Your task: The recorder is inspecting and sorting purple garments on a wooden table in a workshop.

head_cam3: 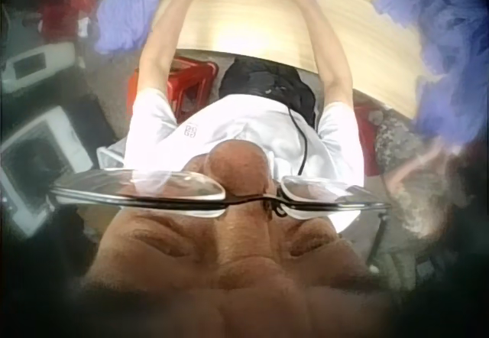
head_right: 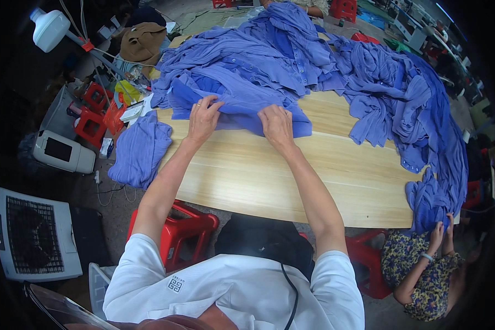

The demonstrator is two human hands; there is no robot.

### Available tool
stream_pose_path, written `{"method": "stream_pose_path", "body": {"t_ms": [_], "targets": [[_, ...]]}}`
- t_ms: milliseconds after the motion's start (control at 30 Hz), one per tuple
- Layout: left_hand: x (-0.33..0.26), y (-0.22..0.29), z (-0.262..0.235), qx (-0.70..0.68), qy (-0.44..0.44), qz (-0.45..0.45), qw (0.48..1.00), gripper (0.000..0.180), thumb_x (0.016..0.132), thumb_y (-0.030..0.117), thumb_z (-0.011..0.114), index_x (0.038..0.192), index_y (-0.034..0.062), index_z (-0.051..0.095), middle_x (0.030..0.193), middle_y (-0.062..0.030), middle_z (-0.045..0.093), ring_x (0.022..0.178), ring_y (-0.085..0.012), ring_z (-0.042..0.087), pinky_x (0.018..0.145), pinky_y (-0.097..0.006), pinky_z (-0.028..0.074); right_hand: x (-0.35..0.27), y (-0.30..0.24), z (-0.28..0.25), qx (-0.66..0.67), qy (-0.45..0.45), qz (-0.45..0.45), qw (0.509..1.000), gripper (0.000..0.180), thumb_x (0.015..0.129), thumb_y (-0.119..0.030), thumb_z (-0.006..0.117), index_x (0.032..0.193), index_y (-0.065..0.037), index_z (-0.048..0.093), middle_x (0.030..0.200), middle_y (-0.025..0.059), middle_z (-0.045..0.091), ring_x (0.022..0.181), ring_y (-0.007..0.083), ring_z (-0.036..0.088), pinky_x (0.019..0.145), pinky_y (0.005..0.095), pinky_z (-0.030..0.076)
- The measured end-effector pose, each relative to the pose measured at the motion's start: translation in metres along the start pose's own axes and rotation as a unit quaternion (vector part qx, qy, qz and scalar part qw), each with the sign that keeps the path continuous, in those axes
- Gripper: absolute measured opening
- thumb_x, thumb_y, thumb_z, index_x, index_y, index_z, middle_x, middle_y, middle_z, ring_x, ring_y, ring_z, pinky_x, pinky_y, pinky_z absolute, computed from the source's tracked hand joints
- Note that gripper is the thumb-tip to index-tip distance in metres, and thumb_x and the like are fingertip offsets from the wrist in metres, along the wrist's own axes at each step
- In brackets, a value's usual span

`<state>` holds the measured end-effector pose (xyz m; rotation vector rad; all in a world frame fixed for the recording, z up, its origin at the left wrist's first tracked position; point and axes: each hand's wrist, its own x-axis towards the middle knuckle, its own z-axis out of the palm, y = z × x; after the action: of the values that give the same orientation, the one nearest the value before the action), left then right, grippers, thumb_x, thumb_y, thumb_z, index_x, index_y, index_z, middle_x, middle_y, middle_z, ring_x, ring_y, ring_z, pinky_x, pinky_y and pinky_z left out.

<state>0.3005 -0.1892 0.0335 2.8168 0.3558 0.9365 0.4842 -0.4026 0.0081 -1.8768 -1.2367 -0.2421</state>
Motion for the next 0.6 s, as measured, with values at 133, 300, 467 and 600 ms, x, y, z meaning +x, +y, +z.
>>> {"method": "stream_pose_path", "body": {"t_ms": [133,300,467,600], "targets": [[-0.002,0.025,-0.035,0.047,0.143,0.07,0.986,0.029,0.083,-0.002,0.074,0.112,0.0022,0.067,0.121,-0.0145,0.07,0.11,-0.0362,0.068,0.087,-0.048,0.052,0.02,-0.05,-0.029,0.16,0.012,0.08,0.984,0.023,0.116,-0.02,0.052,0.107,-0.001,0.061,0.089,0.0219,0.064,0.087,0.0425,0.066,0.079,0.0512,0.05],[-0.054,0.088,-0.072,-0.11,0.044,0.185,0.975,0.027,0.085,0.01,0.08,0.108,0.0032,0.068,0.085,-0.0136,0.067,0.08,-0.0365,0.068,0.077,-0.049,0.053,-0.022,-0.065,-0.121,0.072,-0.014,-0.089,0.993,0.022,0.108,-0.014,0.067,0.092,-0.003,0.059,0.076,0.0212,0.065,0.063,0.0408,0.065,0.056,0.0488,0.048],[-0.123,0.11,-0.058,-0.005,-0.258,0.18,0.949,0.041,0.078,0.027,0.089,0.105,0.0087,0.064,0.082,-0.009,0.069,0.083,-0.0311,0.074,0.079,-0.045,0.052,-0.11,-0.025,-0.187,-0.127,-0.192,-0.137,0.963,0.046,0.095,-0.045,0.083,0.085,-0.007,0.059,0.072,0.0124,0.066,0.065,0.0358,0.069,0.057,0.0485,0.053],[-0.152,0.132,-0.064,-0.029,-0.26,0.138,0.955,0.039,0.077,0.027,0.088,0.101,0.0074,0.064,0.082,-0.0113,0.07,0.082,-0.0337,0.074,0.08,-0.046,0.053,-0.169,0.028,-0.207,-0.202,-0.226,-0.086,0.949,0.056,0.088,-0.06,0.082,0.087,-0.007,0.063,0.076,0.0129,0.067,0.071,0.0361,0.07,0.062,0.0476,0.056]]}}
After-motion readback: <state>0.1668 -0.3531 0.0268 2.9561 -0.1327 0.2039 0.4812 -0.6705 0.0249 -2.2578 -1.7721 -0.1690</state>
